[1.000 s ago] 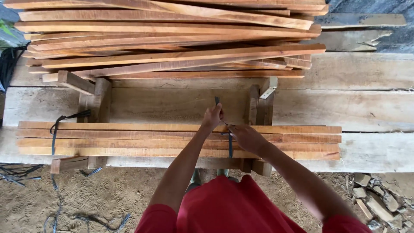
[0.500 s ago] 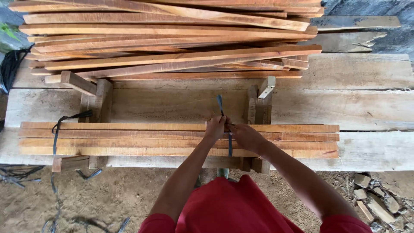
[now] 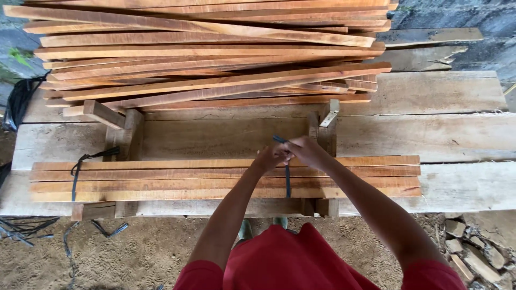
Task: Organizing and bundling several long wood planks using black plastic ties.
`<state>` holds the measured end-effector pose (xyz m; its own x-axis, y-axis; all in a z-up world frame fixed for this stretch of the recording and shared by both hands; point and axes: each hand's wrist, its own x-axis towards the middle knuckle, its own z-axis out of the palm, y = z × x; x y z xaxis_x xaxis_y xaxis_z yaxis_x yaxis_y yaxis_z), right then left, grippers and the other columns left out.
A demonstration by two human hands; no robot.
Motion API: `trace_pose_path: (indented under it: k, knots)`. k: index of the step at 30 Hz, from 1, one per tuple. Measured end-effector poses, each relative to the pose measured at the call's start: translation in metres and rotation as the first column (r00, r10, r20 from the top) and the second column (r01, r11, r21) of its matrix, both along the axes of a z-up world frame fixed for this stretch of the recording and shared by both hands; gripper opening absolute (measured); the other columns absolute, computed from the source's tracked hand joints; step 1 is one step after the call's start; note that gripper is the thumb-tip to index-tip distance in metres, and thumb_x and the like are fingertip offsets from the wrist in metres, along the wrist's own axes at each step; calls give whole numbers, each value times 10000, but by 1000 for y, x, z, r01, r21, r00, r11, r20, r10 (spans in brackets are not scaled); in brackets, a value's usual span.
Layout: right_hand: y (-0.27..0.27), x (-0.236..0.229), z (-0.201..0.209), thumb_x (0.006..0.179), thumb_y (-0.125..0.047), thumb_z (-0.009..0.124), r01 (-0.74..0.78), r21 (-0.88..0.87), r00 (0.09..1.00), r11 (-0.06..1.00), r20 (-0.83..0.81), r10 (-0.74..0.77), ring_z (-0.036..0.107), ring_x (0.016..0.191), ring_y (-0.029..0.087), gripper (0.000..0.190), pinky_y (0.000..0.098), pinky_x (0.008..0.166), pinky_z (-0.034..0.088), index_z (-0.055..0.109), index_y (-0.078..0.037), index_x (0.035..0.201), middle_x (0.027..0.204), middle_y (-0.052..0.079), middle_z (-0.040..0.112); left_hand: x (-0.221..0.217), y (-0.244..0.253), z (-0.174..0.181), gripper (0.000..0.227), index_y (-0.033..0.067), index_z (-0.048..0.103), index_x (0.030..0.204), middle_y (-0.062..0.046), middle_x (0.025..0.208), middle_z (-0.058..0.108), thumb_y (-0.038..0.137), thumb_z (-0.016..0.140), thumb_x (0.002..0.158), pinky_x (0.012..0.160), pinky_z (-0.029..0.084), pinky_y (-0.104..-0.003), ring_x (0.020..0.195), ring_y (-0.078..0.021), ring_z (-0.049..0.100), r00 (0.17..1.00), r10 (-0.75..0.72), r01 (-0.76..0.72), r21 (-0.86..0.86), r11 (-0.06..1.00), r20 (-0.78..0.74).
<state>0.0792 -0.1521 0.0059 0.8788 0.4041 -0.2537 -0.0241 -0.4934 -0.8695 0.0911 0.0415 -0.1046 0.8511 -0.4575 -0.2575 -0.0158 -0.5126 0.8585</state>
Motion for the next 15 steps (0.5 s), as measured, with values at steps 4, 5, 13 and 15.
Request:
trace_pose_path:
  k: [4, 5, 13, 15]
  knots:
    - [33, 18, 21, 1064, -275, 553, 74, -42, 996, 996, 61, -72, 726, 766, 337, 373, 457, 718, 517, 790, 13, 1041, 853, 222, 758, -10, 7, 45, 346, 118, 612, 1207, -100, 1130, 763, 304, 739, 944, 1077, 459, -498, 1197, -289, 680, 996, 12, -23, -126, 992, -84]
    - [39, 25, 16, 1053, -287, 581, 103, -58, 991, 993, 90, -97, 720, 731, 293, 364, 426, 708, 514, 803, -3, 1005, 804, 190, 753, -9, 7, 50, 304, 117, 651, 1160, -94, 1055, 783, 324, 734, 952, 1045, 482, -489, 1155, -287, 703, 996, 19, -27, -96, 995, -84]
    - [26, 28, 0, 1075, -597, 470, 144, 62, 987, 988, 59, -147, 630, 1052, 427, 575, 555, 908, 498, 615, -53, 1193, 1152, 249, 617, -10, -2, 0, 512, 158, 726, 1129, -112, 1015, 775, 589, 655, 863, 984, 495, -470, 1106, -351, 713, 991, 112, -111, -11, 994, 79]
    - [13, 10, 8, 1034, -715, 449, 163, 48, 987, 985, 6, -163, 537, 1280, 533, 838, 665, 1030, 455, 456, -32, 1519, 1468, 324, 490, -8, -4, -12, 600, 183, 732, 1153, -93, 1021, 776, 684, 625, 840, 983, 483, -464, 1113, -336, 711, 988, 129, -133, 46, 990, 79]
